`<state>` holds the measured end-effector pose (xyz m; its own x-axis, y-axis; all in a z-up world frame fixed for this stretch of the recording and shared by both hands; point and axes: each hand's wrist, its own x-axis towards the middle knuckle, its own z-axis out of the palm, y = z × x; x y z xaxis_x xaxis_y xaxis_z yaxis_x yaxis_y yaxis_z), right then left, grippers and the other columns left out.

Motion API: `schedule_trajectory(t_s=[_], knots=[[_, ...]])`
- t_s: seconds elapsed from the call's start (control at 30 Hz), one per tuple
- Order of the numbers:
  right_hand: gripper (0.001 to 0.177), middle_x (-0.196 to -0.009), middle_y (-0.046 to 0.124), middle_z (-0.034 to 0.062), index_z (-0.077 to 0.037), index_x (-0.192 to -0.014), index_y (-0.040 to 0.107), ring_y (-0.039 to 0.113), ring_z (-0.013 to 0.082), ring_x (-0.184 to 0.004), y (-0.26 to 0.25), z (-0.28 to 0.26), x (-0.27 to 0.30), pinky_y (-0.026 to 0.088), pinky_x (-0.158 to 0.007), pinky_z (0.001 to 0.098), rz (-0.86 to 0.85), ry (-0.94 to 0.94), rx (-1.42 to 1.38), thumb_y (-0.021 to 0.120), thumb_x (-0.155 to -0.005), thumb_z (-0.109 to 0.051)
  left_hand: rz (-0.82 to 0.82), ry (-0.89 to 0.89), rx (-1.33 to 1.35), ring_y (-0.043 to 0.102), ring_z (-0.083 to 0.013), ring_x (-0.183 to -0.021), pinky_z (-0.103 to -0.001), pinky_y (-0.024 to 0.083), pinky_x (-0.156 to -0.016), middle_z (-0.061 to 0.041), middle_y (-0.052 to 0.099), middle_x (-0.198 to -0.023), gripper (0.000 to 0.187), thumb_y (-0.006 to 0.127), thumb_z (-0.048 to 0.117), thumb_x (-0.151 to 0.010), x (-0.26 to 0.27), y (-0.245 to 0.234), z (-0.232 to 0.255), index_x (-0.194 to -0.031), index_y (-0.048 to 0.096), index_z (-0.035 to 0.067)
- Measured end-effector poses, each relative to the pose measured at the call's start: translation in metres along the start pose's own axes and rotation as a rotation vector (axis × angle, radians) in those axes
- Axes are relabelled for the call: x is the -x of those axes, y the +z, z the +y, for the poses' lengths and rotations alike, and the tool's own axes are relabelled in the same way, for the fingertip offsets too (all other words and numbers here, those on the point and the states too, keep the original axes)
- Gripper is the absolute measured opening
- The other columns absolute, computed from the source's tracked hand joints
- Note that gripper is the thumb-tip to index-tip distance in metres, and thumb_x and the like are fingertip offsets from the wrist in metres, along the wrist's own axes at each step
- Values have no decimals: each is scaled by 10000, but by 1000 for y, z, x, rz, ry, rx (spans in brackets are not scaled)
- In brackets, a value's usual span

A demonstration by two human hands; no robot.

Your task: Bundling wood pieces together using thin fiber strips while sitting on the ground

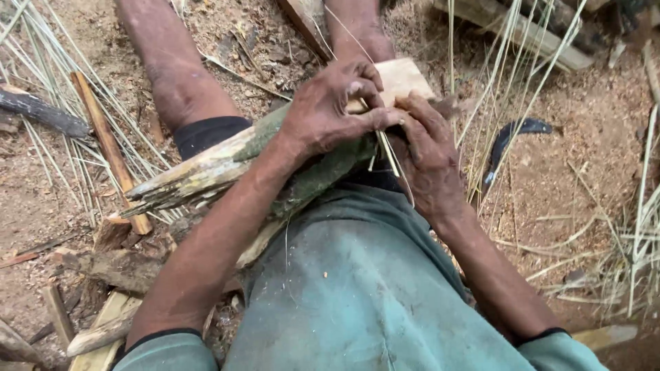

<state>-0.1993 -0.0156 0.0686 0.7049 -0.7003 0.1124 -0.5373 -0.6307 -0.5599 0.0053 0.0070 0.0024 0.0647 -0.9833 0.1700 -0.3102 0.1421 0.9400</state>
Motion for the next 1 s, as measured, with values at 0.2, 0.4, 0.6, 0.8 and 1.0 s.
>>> schedule_trajectory(t_s=[0.2, 0.4, 0.6, 0.8, 1.0], knots=[[568, -1636, 381, 166, 24, -1527, 436, 405, 352, -1512, 1, 20, 32, 347, -1303, 503, -19, 63, 157, 639, -1061, -232, 16, -12, -101, 609, -132, -804, -311, 572, -649, 27, 614, -961, 387, 797, 502, -828, -7, 4, -19, -828, 610, 163], [637, -894, 631, 93, -53, -957, 641, 555, 188, -716, 33, 24, 40, 495, -633, 343, 98, -57, 318, 868, -797, -627, 0, -93, -20, 621, -117, -728, -315, 598, -640, 22, 575, -838, 405, 788, 506, -854, -9, -1, -2, -773, 575, 171], [264, -771, 694, 65, -58, -896, 666, 562, 178, -553, 18, 8, 15, 464, -496, 346, -114, -64, 39, 793, -931, -287, -30, -227, -52, 623, -151, -814, -344, 593, -675, 2, 601, -935, 410, 762, 532, -827, -9, -3, -1, -755, 572, 176], [111, -715, 561, 55, -38, -903, 587, 475, 157, -471, 12, 18, 13, 433, -405, 306, -170, -248, 163, 634, -1001, -62, -28, -193, -32, 628, -142, -806, -329, 593, -668, 8, 607, -924, 403, 801, 513, -804, -10, 0, -9, -788, 575, 180], [143, -737, 597, 44, -102, -774, 631, 475, 145, -552, 35, 19, 46, 427, -527, 322, -116, -488, 149, 671, -911, -119, -72, -32, -16, 579, -109, -802, -312, 532, -657, 68, 592, -850, 378, 811, 515, -802, -8, 1, -22, -755, 622, 191]])
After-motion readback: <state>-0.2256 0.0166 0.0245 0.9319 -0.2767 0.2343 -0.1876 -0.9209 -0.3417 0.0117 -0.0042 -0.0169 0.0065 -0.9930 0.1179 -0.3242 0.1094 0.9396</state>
